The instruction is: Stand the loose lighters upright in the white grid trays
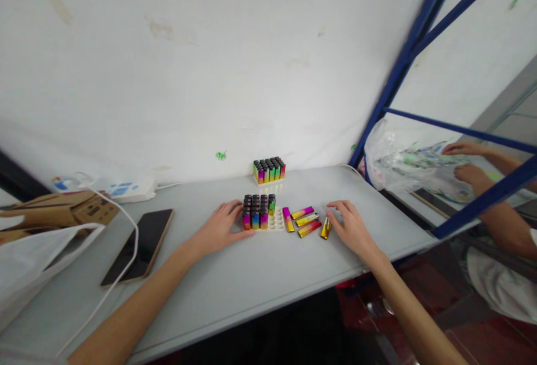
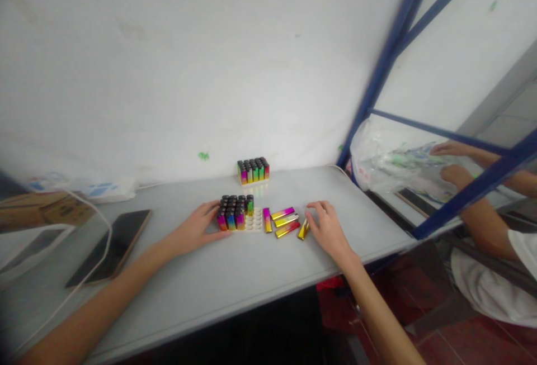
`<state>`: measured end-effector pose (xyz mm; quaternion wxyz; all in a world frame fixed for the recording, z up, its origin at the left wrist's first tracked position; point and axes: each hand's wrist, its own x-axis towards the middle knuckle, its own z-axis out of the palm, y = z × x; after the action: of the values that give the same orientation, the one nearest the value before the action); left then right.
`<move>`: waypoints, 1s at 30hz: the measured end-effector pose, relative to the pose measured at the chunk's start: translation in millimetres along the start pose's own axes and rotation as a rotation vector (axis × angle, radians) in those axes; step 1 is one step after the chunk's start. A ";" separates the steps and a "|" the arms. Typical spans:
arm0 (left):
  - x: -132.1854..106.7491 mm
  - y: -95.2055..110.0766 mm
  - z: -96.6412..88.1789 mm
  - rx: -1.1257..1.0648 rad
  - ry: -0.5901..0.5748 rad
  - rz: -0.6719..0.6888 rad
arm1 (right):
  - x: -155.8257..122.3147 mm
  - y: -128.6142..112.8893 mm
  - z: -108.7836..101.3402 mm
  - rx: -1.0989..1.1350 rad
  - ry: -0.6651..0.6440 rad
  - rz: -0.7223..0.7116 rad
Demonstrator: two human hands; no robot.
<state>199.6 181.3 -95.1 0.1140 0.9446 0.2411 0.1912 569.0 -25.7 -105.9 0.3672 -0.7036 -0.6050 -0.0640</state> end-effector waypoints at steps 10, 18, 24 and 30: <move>0.1 -2.2 1.5 -0.033 0.008 -0.013 | -18.8 -5.9 12.4 -0.226 -0.112 -0.049; -0.3 -0.7 0.5 -0.028 0.019 0.001 | 6.8 -2.6 22.9 0.037 -0.023 -0.020; 0.0 0.5 0.2 -0.013 0.009 -0.010 | 19.6 -26.2 24.9 0.544 0.058 0.173; -1.5 0.7 -0.5 -0.029 0.021 -0.006 | 62.2 -61.7 37.0 0.933 0.060 0.344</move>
<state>198.4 180.0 -94.9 0.1257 0.9401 0.2422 0.2044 516.5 46.1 -72.3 0.6653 -0.5519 -0.4334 0.2549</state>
